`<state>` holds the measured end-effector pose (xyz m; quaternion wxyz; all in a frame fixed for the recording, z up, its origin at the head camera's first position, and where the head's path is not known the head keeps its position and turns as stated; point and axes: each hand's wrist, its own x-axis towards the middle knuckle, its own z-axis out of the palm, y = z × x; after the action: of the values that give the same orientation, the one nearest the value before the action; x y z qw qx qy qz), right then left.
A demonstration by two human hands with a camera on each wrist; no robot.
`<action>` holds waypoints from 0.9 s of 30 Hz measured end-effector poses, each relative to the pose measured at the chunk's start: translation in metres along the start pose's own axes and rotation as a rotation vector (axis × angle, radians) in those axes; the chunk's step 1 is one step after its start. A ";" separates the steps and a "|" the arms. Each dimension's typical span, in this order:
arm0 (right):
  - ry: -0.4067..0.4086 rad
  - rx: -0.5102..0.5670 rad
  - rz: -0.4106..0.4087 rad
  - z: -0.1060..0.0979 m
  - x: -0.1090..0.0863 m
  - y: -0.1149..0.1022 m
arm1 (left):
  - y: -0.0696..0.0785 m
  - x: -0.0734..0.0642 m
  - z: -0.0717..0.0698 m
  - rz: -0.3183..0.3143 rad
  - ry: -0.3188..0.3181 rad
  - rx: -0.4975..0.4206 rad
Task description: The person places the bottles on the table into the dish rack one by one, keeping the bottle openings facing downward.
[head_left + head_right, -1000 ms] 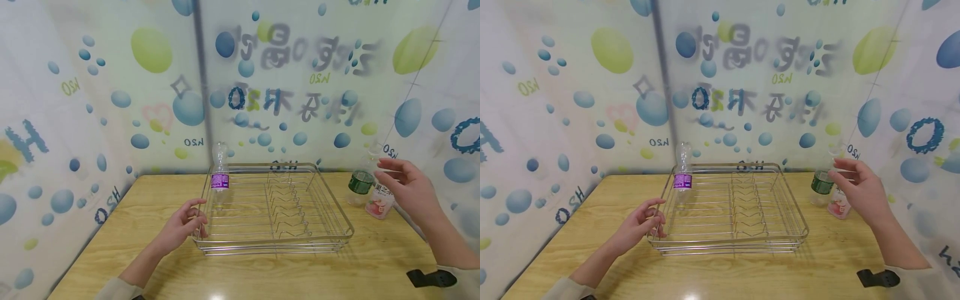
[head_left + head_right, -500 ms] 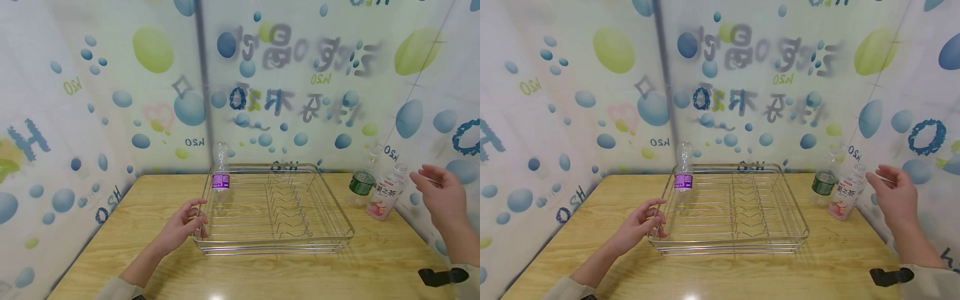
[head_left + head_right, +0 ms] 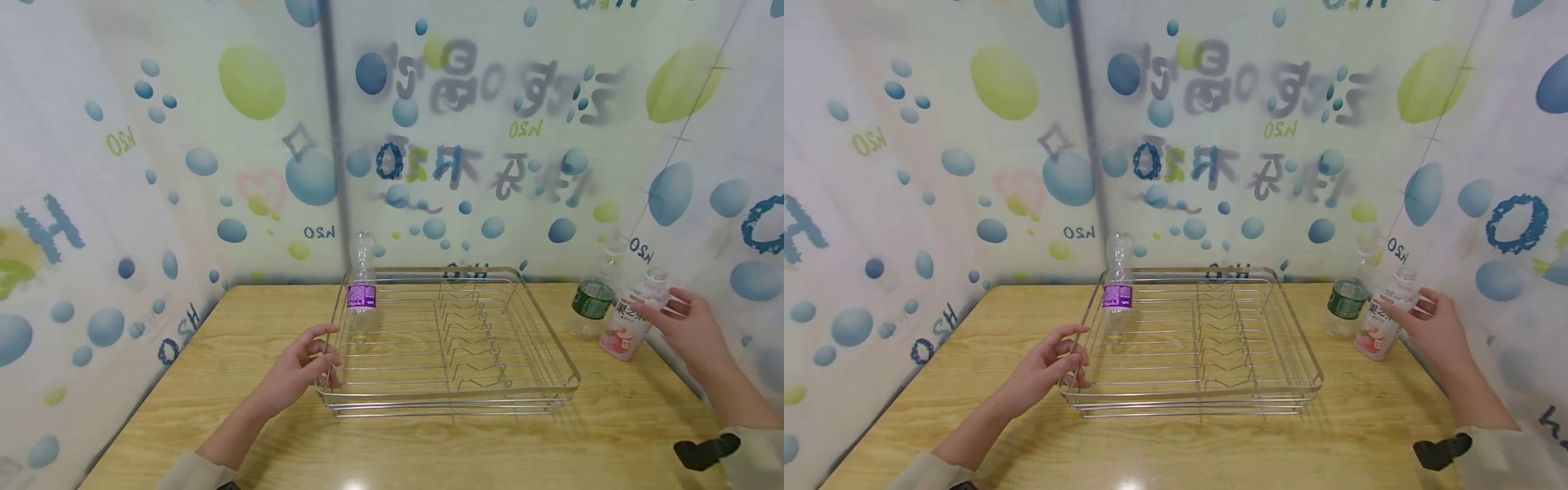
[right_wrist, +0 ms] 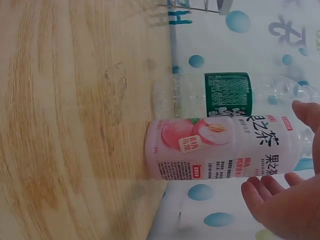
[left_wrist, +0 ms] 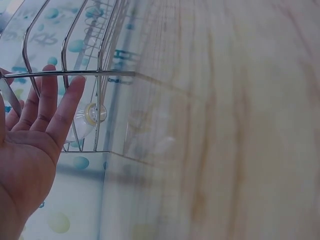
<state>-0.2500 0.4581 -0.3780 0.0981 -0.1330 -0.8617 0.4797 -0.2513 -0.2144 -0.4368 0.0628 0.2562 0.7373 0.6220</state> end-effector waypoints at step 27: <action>-0.088 -0.059 0.007 0.014 0.013 0.029 | 0.000 0.000 0.001 -0.010 0.006 0.009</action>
<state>-0.2623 0.4655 -0.4093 0.0545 -0.1174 -0.8785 0.4599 -0.2509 -0.2140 -0.4371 0.0623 0.2509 0.7416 0.6191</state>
